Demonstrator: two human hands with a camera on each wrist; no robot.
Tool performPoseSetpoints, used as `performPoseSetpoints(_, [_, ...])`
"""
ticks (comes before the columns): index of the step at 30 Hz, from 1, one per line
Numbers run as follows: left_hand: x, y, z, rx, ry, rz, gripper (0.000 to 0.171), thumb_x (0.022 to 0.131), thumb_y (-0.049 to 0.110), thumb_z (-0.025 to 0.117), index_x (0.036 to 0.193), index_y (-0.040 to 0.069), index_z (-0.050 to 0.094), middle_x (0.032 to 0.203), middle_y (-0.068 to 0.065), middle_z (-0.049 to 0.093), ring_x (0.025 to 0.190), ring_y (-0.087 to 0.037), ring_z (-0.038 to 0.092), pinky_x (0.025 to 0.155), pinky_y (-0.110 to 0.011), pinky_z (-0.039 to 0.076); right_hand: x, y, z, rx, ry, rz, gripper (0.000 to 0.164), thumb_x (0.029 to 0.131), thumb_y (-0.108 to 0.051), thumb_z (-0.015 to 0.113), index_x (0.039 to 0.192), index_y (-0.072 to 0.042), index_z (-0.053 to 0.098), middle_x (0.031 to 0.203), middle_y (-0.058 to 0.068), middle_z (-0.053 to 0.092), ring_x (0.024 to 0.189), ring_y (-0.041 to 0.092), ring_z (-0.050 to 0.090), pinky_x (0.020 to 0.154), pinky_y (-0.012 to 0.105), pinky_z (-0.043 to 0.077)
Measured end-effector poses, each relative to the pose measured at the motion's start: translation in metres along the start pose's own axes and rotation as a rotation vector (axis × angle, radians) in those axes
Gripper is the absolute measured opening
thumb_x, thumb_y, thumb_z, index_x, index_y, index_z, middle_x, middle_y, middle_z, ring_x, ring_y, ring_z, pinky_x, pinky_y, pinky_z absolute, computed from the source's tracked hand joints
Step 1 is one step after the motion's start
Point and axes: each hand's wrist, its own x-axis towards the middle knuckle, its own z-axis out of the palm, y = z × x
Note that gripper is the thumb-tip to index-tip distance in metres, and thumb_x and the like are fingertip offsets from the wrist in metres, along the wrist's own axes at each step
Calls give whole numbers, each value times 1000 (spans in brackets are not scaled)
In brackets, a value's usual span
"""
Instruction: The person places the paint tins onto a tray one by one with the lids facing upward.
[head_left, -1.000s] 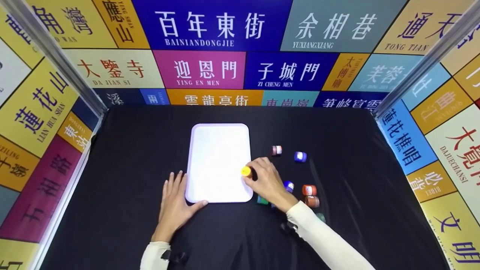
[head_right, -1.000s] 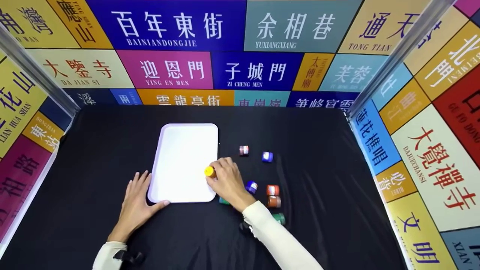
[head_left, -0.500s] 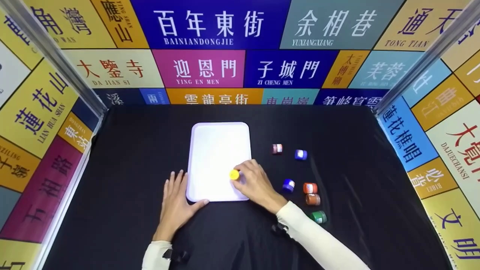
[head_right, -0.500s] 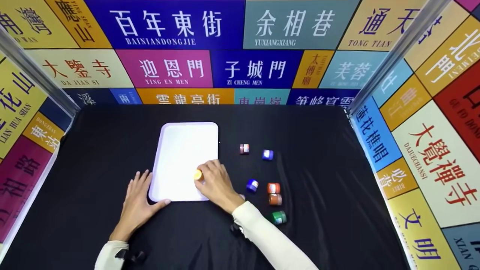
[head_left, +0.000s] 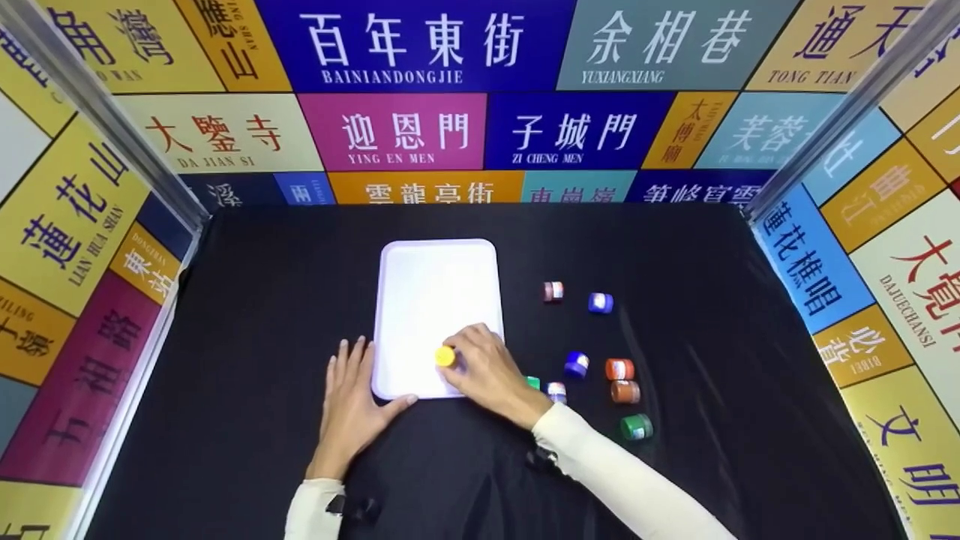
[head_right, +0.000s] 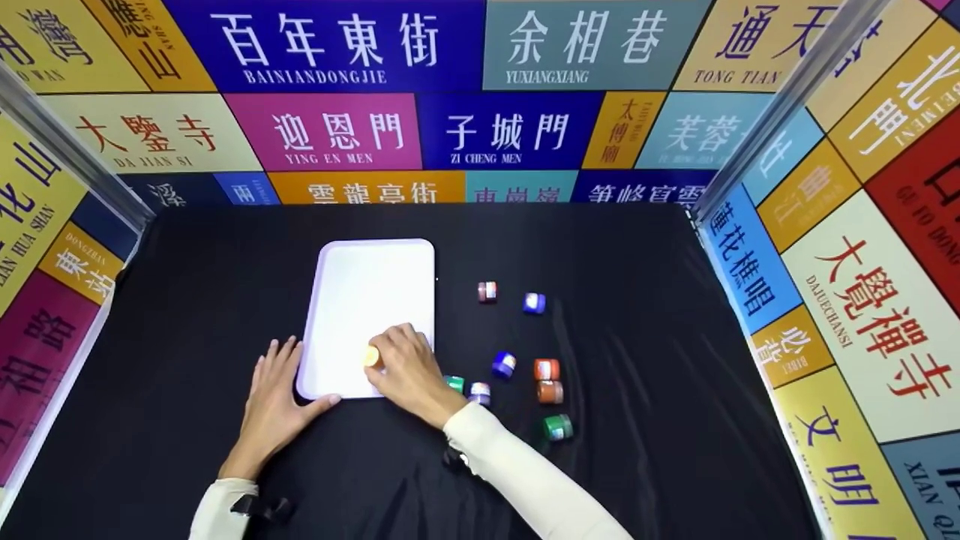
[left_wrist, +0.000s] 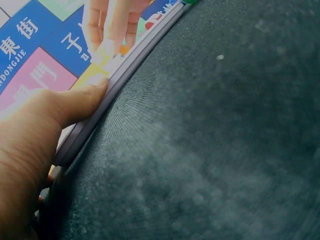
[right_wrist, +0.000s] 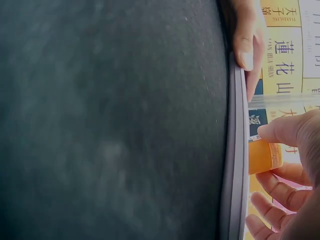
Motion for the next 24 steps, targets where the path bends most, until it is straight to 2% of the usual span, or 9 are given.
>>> performPoseSetpoints(7, [-1,0,1,4,-7,2,118,82,62,89,167,-5,40,175,-27,34,166,-50,17,135,-64,9,2,-7,7,6,-38,18,27,92,-22,89,112,-8,78,108,3,73,108,25,63,94,43,54])
performPoseSetpoints(19, [-1,-1,0,9,-2,15,115,84,59,88,166,-6,40,174,-28,34,166,-51,17,134,-65,10,13,-21,26,145,-51,23,29,89,-19,91,113,-9,78,108,2,74,107,22,62,93,38,53])
performPoseSetpoints(24, [-1,-1,3,6,6,22,115,83,58,88,166,-6,41,174,-28,35,165,-53,18,134,-67,11,15,-24,31,149,-72,20,31,90,-21,91,115,-10,78,110,2,73,111,22,61,93,40,52])
